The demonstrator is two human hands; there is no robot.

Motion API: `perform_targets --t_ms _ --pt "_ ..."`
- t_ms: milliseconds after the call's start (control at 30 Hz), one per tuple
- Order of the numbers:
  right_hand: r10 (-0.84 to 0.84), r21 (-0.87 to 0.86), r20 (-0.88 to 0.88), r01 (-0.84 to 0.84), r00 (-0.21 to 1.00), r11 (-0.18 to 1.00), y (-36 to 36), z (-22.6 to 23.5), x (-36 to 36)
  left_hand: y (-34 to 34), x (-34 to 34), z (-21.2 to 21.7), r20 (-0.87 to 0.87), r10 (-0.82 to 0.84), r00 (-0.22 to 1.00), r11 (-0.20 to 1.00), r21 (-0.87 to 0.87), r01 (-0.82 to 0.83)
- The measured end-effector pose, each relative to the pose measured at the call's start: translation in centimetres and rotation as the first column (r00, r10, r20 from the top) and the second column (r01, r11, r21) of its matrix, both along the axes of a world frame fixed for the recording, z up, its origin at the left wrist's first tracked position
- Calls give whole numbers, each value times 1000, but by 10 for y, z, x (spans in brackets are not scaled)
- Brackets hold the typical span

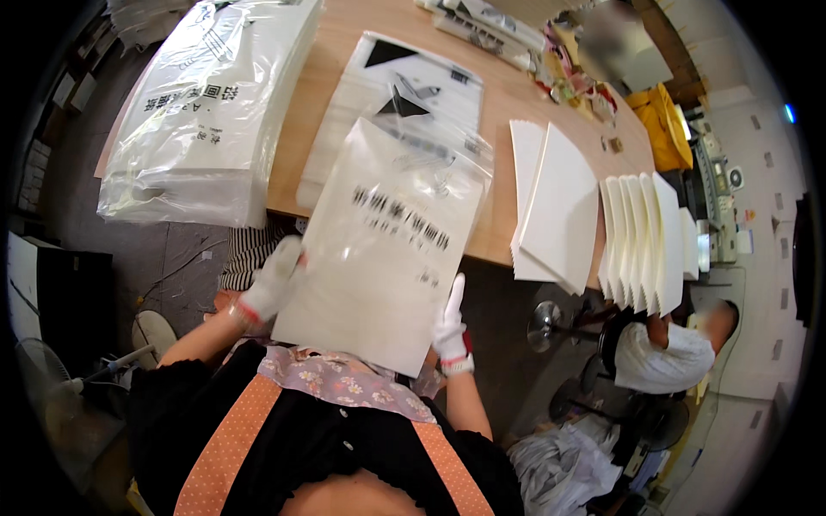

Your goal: The person repeatedly picks up stacks of white paper sheets from a table and places them into clear plastic packaging bags. They then fold the top of each bag to close it and set the packaged item aside. The process is repeated continuously throughout the clip.

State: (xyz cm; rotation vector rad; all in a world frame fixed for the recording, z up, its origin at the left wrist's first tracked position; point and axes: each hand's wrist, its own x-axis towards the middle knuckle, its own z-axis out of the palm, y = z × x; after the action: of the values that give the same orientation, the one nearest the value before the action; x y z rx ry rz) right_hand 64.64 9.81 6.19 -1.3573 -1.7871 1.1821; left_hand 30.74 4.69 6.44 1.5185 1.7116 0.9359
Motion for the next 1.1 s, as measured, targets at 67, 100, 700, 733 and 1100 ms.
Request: perform_targets --t_ms 67,100,700,733,1100 --pt "82 144 -21 -78 996 986 -66 9 3 -56 -5 3 -96 -210 973 948 224 227" --pt "99 184 22 -101 995 978 -93 16 6 -86 -16 1 -29 -360 933 929 79 361" --pt "-449 -557 -628 35 636 830 -1 -45 37 23 48 108 -38 -227 973 815 540 211" --pt "-387 -568 -457 72 801 820 9 -54 6 20 40 128 -70 -197 978 803 560 202" --pt "-57 -437 -832 -590 551 679 74 74 -253 6 -166 151 752 226 619 450 484 -751"
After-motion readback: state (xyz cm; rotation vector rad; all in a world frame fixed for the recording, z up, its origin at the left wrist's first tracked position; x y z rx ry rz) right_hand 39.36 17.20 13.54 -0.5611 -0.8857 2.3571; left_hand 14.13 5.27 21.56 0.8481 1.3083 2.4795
